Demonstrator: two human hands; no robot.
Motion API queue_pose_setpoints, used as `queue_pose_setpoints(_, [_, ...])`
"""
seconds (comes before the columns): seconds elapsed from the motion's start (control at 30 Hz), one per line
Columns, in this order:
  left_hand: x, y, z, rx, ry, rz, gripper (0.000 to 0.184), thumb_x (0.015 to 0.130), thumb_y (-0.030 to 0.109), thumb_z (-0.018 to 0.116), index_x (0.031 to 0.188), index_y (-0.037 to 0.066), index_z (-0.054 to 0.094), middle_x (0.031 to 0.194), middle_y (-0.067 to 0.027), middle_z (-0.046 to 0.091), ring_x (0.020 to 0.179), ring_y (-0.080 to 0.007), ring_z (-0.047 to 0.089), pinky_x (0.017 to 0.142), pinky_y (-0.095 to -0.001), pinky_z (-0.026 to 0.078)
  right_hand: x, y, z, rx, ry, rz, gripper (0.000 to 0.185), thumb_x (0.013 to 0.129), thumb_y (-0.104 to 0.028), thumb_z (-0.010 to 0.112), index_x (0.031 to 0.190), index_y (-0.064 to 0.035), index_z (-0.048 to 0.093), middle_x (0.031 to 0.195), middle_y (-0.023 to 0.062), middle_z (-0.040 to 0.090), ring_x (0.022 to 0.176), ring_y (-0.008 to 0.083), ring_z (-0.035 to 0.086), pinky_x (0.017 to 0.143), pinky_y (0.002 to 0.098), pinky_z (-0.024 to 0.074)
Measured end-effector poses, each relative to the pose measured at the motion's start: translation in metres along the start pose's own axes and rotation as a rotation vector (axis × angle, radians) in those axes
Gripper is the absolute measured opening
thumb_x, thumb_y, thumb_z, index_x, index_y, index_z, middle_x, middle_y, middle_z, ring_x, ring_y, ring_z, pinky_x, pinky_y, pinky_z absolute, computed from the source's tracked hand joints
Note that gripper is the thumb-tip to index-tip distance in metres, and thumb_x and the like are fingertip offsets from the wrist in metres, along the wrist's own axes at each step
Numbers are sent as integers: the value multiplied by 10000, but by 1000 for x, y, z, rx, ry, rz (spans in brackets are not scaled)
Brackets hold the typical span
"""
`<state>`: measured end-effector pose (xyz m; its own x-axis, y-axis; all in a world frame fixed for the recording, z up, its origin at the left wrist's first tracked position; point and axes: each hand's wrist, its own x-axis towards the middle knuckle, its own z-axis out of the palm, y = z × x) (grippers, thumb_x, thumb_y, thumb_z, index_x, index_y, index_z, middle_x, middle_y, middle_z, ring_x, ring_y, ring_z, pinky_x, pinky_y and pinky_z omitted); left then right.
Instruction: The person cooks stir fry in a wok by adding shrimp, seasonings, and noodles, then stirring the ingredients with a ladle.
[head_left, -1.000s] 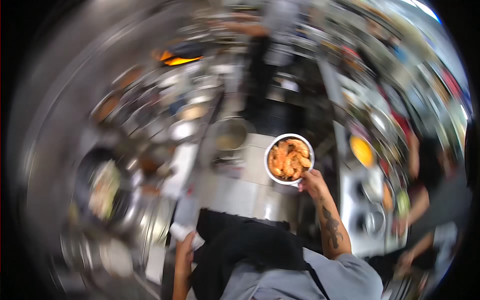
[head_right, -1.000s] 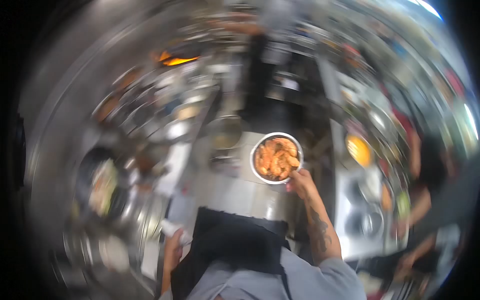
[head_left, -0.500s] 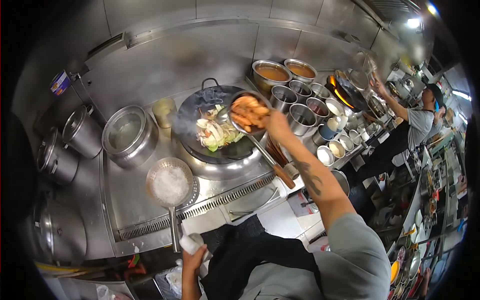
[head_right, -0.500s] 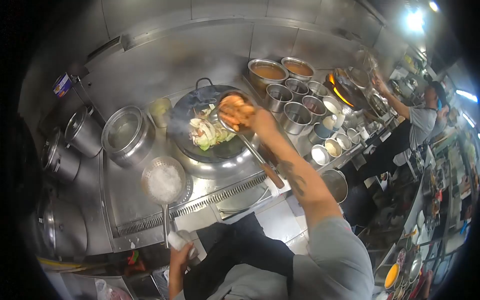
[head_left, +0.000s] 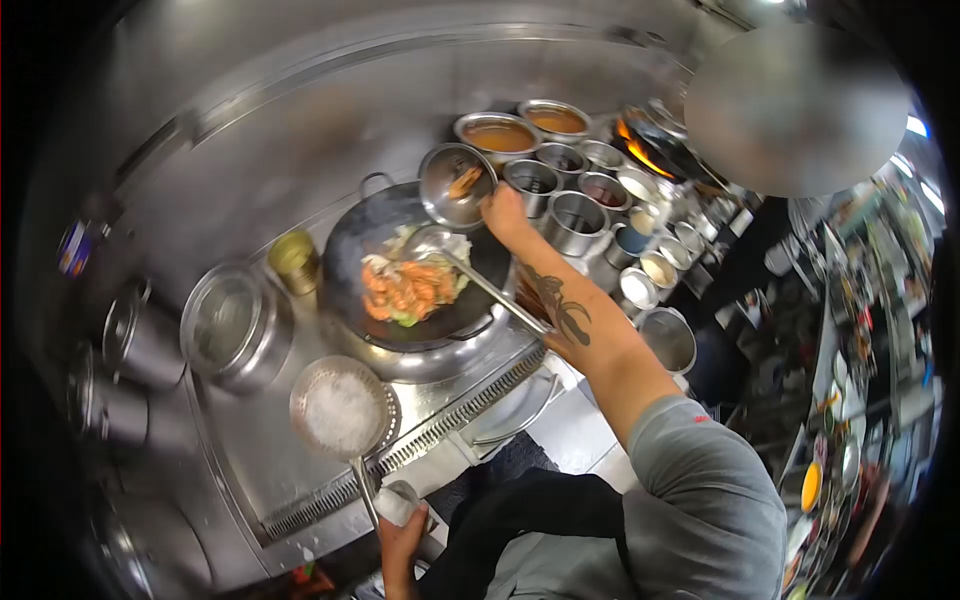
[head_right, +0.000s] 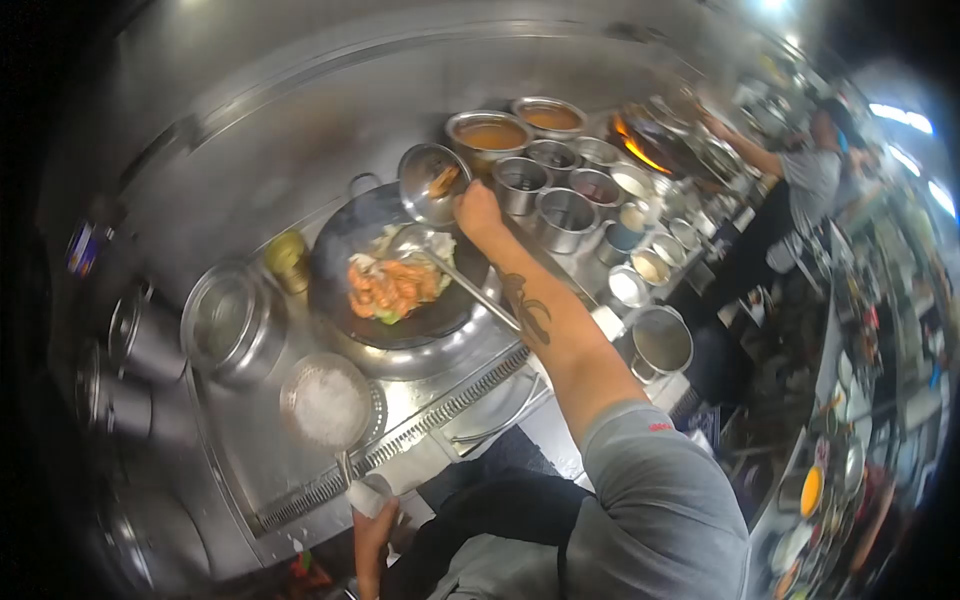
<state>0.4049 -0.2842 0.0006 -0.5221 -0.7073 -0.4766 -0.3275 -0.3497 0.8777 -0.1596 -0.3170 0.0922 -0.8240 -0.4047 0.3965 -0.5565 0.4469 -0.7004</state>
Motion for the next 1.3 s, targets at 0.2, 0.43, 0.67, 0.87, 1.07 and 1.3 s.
queue_pose_setpoints(0.2, [40,59,75,146,-355,177,444,760,134,777,1112,-4,542,923,-52,609,812,-140,587,696,-290,489,-106,77,-102,807,-69,659,277,919,-113,506,912,163,524,650,177,581,490,253,599,389,374,517])
queue_pose_setpoints(0.43, [22,168,263,347,-928,981,631,773,-19,662,1344,19,398,1190,-122,556,1088,-207,547,931,-323,443,-286,127,-231,322,106,705,217,877,-151,534,771,31,586,559,102,598,434,173,567,405,319,467])
queue_pose_setpoints(0.67, [-9,95,265,212,-1116,602,644,775,132,751,1336,50,446,991,-28,566,880,-107,549,753,-272,472,-282,108,-259,439,58,628,303,840,-32,514,1121,83,515,641,112,615,428,156,576,347,279,450])
queue_pose_setpoints(0.87, [-3,77,172,109,-788,346,619,773,152,766,1302,34,469,1019,-37,584,902,-120,559,770,-283,478,-171,10,-145,205,-166,190,538,824,-38,511,1348,1,396,795,202,632,565,289,632,533,387,528])
queue_pose_setpoints(1.07, [-14,57,85,-39,-397,127,560,793,88,741,1284,30,477,1058,-45,584,955,-117,560,805,-271,476,-122,-29,-33,-365,-237,-272,640,792,-78,580,1376,12,335,918,284,594,852,441,612,759,489,501])
queue_pose_setpoints(1.3, [-18,57,67,-67,-265,79,411,782,83,750,1135,15,551,915,-33,609,788,-124,587,688,-272,485,-72,4,-26,-85,82,-29,577,822,-72,580,1340,37,350,825,244,624,734,334,667,612,412,547])
